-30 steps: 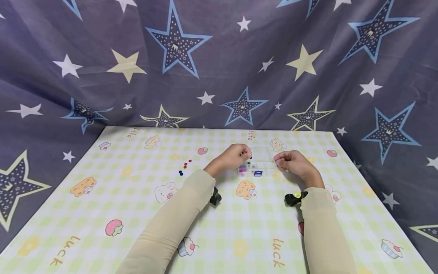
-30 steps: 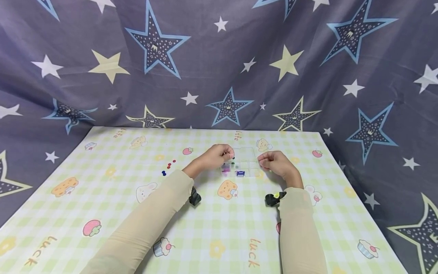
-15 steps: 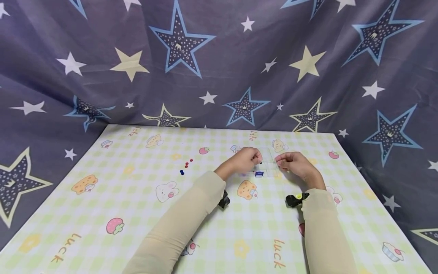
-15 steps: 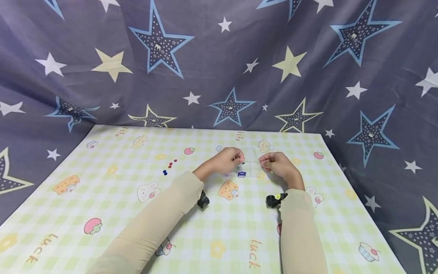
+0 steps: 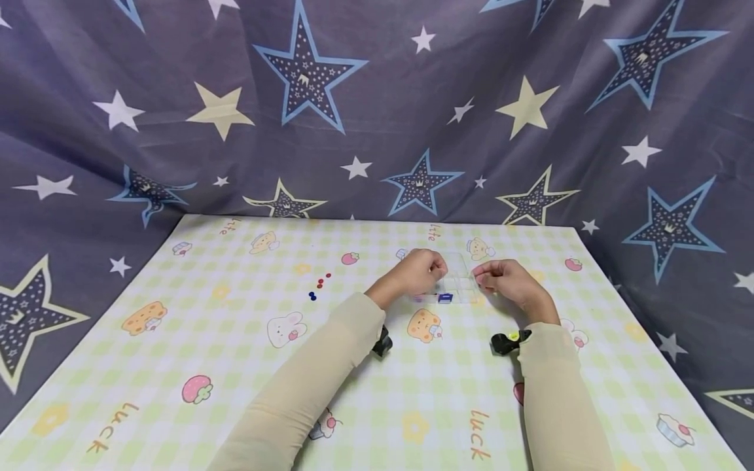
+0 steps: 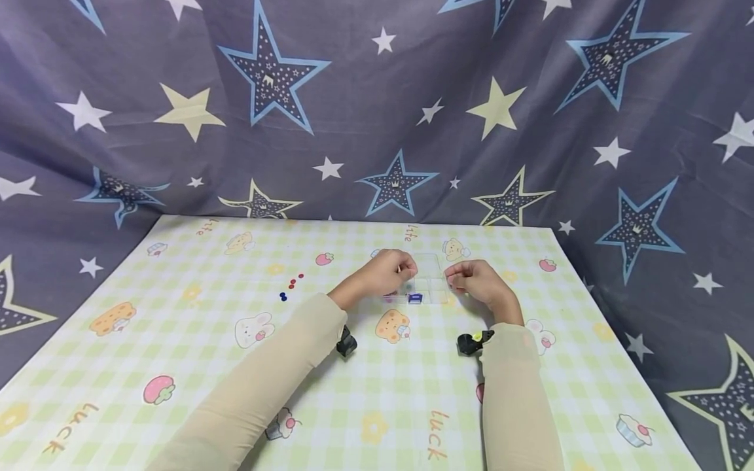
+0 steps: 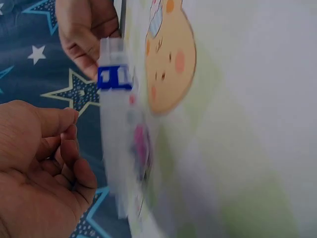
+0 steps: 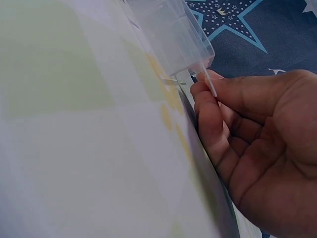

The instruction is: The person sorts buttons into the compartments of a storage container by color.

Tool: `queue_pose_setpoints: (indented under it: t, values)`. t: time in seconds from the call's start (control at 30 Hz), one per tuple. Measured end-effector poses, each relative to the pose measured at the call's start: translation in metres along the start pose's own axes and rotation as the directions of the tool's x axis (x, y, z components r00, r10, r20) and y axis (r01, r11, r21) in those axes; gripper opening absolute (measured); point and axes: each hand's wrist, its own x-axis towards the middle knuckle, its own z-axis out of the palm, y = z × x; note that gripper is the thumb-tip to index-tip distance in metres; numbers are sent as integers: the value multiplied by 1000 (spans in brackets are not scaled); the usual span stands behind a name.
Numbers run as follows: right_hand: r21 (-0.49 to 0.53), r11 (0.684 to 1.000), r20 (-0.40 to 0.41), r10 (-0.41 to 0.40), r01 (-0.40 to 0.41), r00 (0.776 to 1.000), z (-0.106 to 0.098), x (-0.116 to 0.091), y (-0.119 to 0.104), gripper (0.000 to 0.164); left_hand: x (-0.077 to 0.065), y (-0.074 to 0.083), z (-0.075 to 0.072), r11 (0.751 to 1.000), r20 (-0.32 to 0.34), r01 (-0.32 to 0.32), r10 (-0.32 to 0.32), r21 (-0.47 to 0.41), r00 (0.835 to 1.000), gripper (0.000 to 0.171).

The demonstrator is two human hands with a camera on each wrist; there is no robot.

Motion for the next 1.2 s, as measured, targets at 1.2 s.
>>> queue_pose_setpoints:
  t: [1.2]
  values:
    - [-10,1000,0,-21,21,1000,2,-4,-3,26,-150,-144,-128,978,156,74,-105,194,982,5]
